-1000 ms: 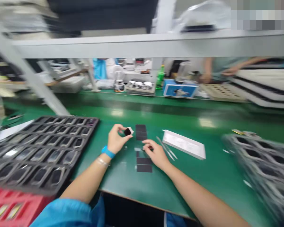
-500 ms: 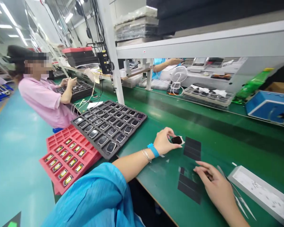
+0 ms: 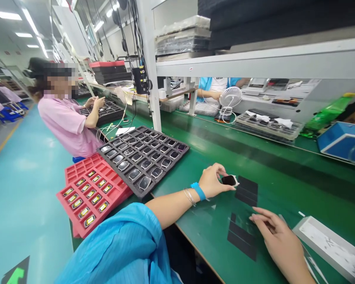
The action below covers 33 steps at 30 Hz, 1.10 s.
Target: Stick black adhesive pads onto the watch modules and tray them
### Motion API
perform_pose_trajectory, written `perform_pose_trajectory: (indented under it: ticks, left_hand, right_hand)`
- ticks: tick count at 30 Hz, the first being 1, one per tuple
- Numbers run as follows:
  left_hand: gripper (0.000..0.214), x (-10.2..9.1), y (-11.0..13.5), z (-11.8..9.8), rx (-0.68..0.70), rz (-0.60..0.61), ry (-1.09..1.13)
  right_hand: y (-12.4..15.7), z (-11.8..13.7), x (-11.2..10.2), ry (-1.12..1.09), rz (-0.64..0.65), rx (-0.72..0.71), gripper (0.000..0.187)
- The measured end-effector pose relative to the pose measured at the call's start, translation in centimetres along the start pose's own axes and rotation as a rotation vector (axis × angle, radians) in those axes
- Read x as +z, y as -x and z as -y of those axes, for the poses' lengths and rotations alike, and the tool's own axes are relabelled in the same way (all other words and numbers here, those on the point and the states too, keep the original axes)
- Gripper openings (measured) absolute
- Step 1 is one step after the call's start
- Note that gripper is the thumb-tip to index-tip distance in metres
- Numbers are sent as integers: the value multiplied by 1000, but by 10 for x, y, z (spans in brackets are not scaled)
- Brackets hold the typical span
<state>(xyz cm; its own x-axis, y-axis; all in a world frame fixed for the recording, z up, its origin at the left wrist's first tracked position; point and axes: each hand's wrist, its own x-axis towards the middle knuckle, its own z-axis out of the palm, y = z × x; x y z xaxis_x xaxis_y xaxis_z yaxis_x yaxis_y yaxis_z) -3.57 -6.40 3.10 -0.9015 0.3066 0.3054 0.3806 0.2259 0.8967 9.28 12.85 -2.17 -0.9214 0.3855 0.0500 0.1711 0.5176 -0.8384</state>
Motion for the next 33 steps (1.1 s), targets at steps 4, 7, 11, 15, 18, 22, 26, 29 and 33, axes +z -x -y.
perform_pose_trajectory:
  ticks: [4,7,11,15,18,22,26,29,33]
  left_hand:
    - [59,1,-1,2,-19,11,-11]
    - [59,1,-1,3,-25,14,-8]
    - [58,1,-2,3,-23,2,8]
    - [59,1,-4,5,-30,2,37]
    - [61,1,-8,10,-30,-7,49]
    - [61,-2,-12,9,-19,-39,42]
    - [59,-14,-5,-16,38,-115,64]
    - [57,-36,15,-47,212,-179,71]
    - [47,-92,45,-71,512,-240,-187]
  right_hand:
    - [-1,3,-1,-16,-2,37,63]
    - [-1,3,-1,-3,-14,27,63]
    - [-2,0,-1,-10,-11,3,61]
    - [-2,1,-2,-1,-18,6,63]
    - [-3,3,-3,6,-44,-10,63]
    - [-8,1,-5,40,-92,-34,61]
    - [-13,-5,-7,55,-124,-107,56]
    - [-16,-10,-9,83,-136,-164,51]
    - [-17,-8,-8,136,-128,-133,52]
